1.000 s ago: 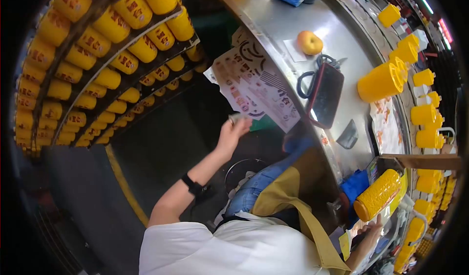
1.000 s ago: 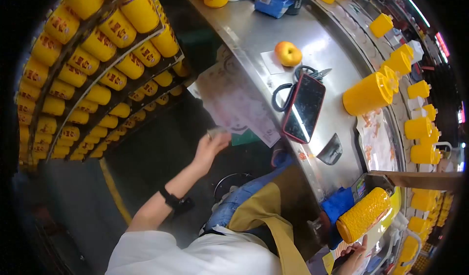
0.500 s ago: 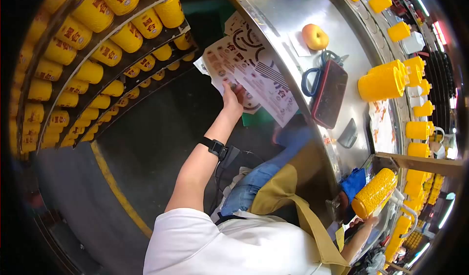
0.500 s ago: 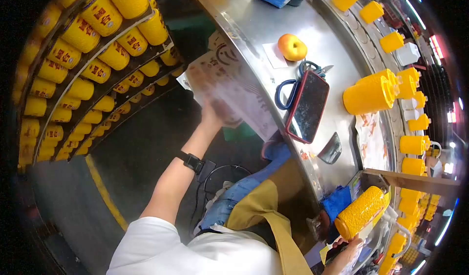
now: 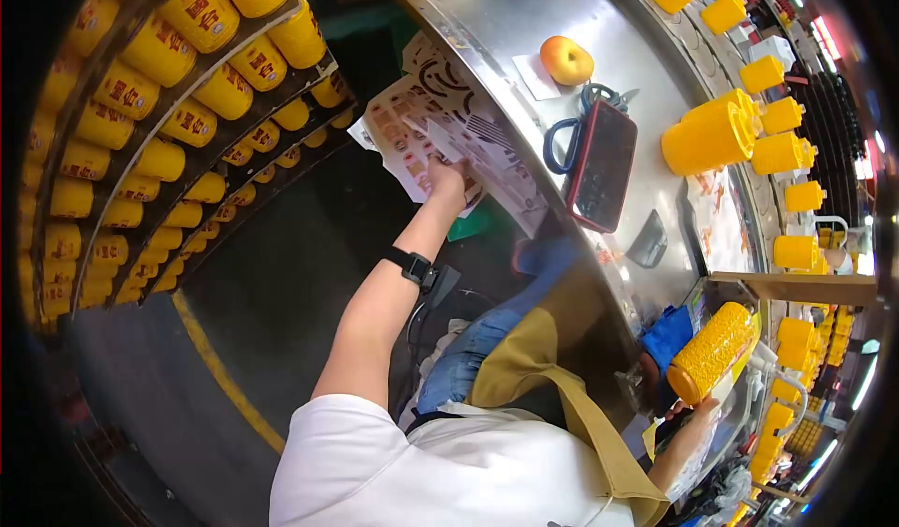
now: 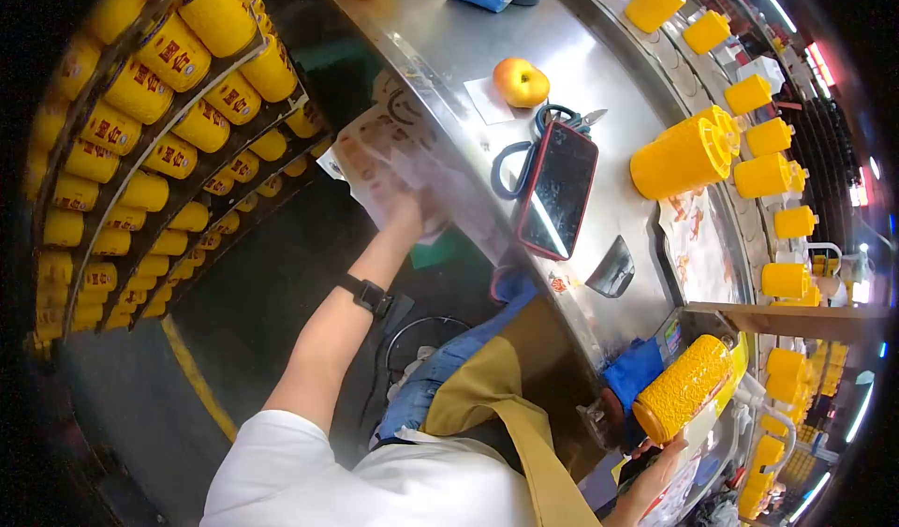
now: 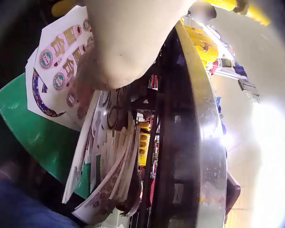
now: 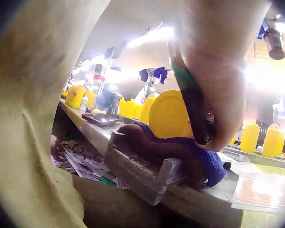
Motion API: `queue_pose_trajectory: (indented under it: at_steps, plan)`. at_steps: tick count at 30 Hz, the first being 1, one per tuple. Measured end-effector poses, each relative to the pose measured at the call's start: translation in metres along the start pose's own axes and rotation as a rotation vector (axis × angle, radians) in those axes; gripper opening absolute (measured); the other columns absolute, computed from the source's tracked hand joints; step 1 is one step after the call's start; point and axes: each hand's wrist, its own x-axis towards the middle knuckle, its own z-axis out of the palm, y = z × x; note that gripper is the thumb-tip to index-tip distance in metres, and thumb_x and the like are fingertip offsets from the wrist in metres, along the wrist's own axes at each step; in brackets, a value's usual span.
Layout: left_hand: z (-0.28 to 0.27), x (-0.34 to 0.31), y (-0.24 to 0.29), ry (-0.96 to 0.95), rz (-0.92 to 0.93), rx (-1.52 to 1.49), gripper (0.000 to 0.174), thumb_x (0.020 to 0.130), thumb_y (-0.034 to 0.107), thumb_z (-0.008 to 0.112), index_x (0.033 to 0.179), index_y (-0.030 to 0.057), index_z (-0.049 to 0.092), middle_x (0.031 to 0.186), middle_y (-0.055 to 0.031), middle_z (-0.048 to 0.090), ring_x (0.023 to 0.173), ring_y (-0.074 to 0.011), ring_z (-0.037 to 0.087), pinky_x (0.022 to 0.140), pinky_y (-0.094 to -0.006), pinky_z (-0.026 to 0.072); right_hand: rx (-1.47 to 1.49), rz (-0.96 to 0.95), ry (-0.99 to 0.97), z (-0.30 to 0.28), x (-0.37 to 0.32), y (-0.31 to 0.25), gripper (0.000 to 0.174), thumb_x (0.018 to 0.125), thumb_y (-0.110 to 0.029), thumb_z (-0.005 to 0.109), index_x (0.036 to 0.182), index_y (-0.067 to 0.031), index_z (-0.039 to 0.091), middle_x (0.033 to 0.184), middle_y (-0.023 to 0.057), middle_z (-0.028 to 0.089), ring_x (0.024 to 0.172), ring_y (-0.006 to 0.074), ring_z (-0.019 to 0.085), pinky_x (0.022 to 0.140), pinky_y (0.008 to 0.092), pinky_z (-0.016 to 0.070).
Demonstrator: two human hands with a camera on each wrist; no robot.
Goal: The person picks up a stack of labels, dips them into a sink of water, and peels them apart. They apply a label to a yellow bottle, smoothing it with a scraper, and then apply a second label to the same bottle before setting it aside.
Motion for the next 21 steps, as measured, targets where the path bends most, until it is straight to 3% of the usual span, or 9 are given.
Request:
queue_pose_trajectory:
  at_steps: [2,4,8,10,12,15,18,19,21]
  plan:
    - [-0.007,-0.014,0.002,0.073,0.023,0.076,0.038,0.094,-0.001,0.061,0.128,0.0057,0.046,0.109,-0.0109,0.063,0.084,-0.0218,0.064,0.065,-0.0335,0.0552,0.025,0.000,0.000,-0.002,-0.001,0.001,0.066,0.106,-0.056,0.038,0.147,-0.0046,0.047,0.076,0.0021,0.050,0.061,0.0086,0.047,0.055,0.0222,0.0395]
    - [-0.035,-0.005,-0.006,-0.100,0.206,0.037,0.038,0.093,-0.005,0.057,0.128,0.0037,0.044,0.114,-0.0127,0.061,0.093,-0.0234,0.065,0.070,-0.0359,0.0581,0.058,-0.001,-0.002,-0.001,-0.002,0.002,0.067,0.106,-0.056,0.038,0.149,-0.0050,0.044,0.076,0.0024,0.050,0.061,0.0084,0.047,0.054,0.0222,0.0394]
    - [-0.106,-0.050,-0.006,-0.054,0.137,-0.017,0.047,0.095,0.001,0.055,0.140,0.0033,0.042,0.136,-0.0131,0.055,0.119,-0.0265,0.061,0.093,-0.0431,0.0554,0.111,-0.012,0.077,-0.008,0.001,0.003,0.066,0.106,-0.054,0.040,0.150,-0.0047,0.042,0.083,0.0041,0.053,0.062,0.0081,0.048,0.054,0.0218,0.0393]
    - [-0.135,-0.087,0.010,-0.058,0.188,-0.046,0.050,0.095,-0.004,0.052,0.142,0.0037,0.038,0.137,-0.0143,0.054,0.120,-0.0269,0.061,0.096,-0.0433,0.0544,0.078,-0.097,0.216,-0.016,0.005,0.005,0.063,0.107,-0.050,0.042,0.150,-0.0047,0.042,0.093,0.0051,0.053,0.065,0.0079,0.049,0.055,0.0216,0.0399]
    - [-0.163,-0.109,0.019,-0.109,0.274,-0.150,0.039,0.098,-0.007,0.050,0.134,0.0024,0.040,0.129,-0.0132,0.059,0.115,-0.0237,0.063,0.092,-0.0407,0.0571,0.120,-0.246,0.176,-0.031,0.013,0.015,0.053,0.106,-0.040,0.051,0.146,-0.0056,0.047,0.095,0.0027,0.054,0.062,0.0063,0.049,0.050,0.0209,0.0395]
    - [-0.171,-0.153,0.045,-0.240,0.376,-0.208,0.031,0.100,-0.005,0.051,0.130,0.0023,0.046,0.124,-0.0122,0.062,0.109,-0.0205,0.066,0.091,-0.0378,0.0582,0.185,-0.312,0.073,-0.023,0.008,0.001,0.050,0.108,-0.036,0.049,0.146,-0.0032,0.047,0.096,0.0016,0.053,0.067,0.0060,0.048,0.055,0.0201,0.0402]
    - [-0.156,-0.186,0.067,-0.351,0.418,-0.217,0.029,0.100,-0.005,0.051,0.128,0.0011,0.049,0.122,-0.0117,0.065,0.107,-0.0205,0.067,0.090,-0.0371,0.0588,-0.002,-0.440,-0.235,0.009,-0.016,-0.040,0.040,0.107,-0.027,0.050,0.136,0.0000,0.054,0.097,0.0022,0.055,0.078,0.0085,0.049,0.068,0.0228,0.0398]
    - [-0.148,-0.195,0.071,-0.408,0.422,-0.223,0.029,0.100,-0.005,0.051,0.128,0.0002,0.049,0.121,-0.0117,0.066,0.106,-0.0208,0.068,0.090,-0.0369,0.0591,-0.136,-0.490,-0.298,0.016,-0.021,-0.053,0.031,0.102,-0.013,0.052,0.129,0.0000,0.060,0.097,0.0026,0.058,0.078,0.0089,0.049,0.069,0.0221,0.0391]
    - [-0.132,-0.213,0.077,-0.480,0.422,-0.193,0.030,0.100,-0.005,0.052,0.129,-0.0007,0.049,0.122,-0.0123,0.066,0.106,-0.0212,0.068,0.090,-0.0370,0.0593,-0.252,-0.577,-0.545,0.041,-0.037,-0.095,0.035,0.084,0.004,0.060,0.118,0.0018,0.065,0.097,0.0070,0.064,0.078,0.0105,0.053,0.072,0.0235,0.0431]
